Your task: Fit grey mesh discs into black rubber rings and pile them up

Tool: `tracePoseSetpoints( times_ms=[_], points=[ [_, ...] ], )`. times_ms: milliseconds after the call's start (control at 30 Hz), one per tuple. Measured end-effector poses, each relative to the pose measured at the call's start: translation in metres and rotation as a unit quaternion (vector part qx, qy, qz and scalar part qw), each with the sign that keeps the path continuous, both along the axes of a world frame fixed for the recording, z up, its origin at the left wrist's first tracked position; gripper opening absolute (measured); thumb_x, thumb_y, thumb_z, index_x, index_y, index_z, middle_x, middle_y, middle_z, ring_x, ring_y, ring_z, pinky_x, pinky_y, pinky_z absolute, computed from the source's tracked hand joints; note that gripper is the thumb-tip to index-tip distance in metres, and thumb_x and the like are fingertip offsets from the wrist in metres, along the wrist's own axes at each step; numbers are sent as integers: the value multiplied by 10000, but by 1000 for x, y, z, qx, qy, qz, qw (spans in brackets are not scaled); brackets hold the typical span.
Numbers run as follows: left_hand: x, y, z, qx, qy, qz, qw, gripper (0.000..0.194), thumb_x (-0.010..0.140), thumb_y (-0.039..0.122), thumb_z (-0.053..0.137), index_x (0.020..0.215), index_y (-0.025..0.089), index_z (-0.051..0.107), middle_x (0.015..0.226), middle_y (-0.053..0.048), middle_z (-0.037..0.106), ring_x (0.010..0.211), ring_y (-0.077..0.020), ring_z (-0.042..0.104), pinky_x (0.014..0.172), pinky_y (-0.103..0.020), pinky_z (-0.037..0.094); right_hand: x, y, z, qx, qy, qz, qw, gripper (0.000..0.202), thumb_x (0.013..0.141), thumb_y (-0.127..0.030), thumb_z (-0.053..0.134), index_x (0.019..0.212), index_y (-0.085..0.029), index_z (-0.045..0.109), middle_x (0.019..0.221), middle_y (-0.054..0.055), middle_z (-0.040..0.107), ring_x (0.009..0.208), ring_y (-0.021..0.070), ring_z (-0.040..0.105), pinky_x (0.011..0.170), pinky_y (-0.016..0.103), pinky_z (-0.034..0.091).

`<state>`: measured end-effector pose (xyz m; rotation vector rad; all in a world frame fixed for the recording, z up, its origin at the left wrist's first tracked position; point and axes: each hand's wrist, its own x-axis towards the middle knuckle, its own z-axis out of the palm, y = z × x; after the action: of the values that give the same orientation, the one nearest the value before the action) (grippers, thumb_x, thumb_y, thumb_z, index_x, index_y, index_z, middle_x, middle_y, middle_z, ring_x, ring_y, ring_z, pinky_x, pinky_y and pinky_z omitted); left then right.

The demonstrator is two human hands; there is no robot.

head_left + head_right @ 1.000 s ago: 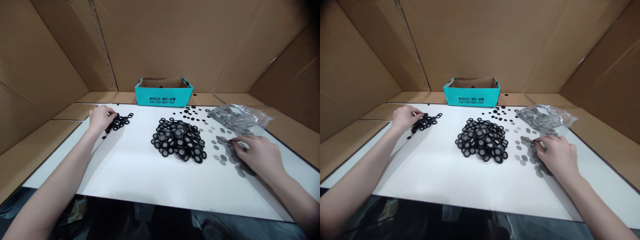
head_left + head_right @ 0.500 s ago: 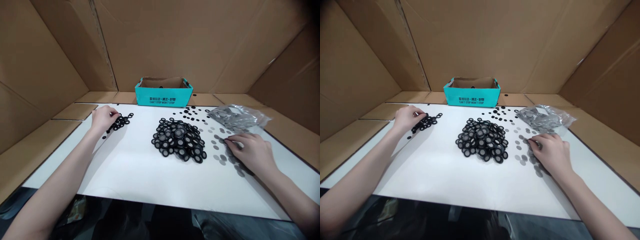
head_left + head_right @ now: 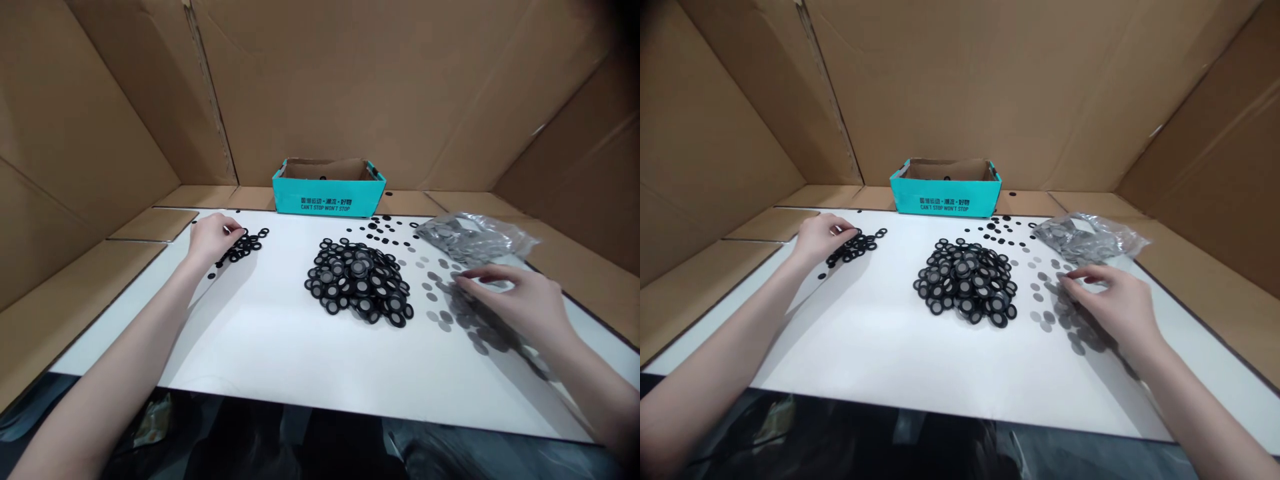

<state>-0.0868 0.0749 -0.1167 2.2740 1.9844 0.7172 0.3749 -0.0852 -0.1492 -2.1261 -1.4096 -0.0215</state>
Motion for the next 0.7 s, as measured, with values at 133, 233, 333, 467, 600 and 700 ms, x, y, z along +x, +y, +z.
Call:
tracePoseSetpoints(
  times_ms=[133,233,333,467,600,700],
  points=[
    [6,-5,1,-2,-53,-33,998,357,757,465,581,840,172,768,922,-80,764,806,-236,657,752,-310,446,-7,2,6,-6,40,-6,999,411,611,-597,629,709,-213,740,798,99,756,761,294,661,635,357,423],
    [10,-7,2,-1,-84,-51,995,389,739,500,585,837,169,765,897,-74,764,796,-223,654,737,-293,454,-12,6,9,-4,39,-3,999,403,588,-602,604,660,-223,721,816,92,758,804,308,666,683,370,433],
    [11,-7,0,0,-100,-61,993,396,722,508,588,817,165,761,879,-78,761,786,-225,652,736,-298,455,-11,6,11,-8,31,-4,999,380,573,-594,580,603,-233,697,770,79,749,765,307,664,707,388,437],
    [10,-4,-3,-2,-110,-66,992,396,707,512,593,797,164,758,872,-81,759,764,-227,649,727,-305,454,-4,0,10,-8,17,-8,1000,363,566,-571,571,614,-238,708,750,68,745,647,274,641,680,391,445],
    [13,-4,-3,-6,-114,-72,991,393,701,509,596,791,164,760,865,-79,757,766,-229,648,732,-308,451,-1,-6,8,9,-14,4,1000,349,604,-556,533,577,-240,679,716,59,724,580,241,598,623,375,434],
    [14,-5,-2,-8,-121,-77,990,380,689,507,611,769,166,758,845,-81,753,765,-231,635,729,-315,444,-1,-8,9,34,-44,31,998,336,660,-519,508,519,-231,608,662,45,692,547,207,568,570,337,420]
  ],
)
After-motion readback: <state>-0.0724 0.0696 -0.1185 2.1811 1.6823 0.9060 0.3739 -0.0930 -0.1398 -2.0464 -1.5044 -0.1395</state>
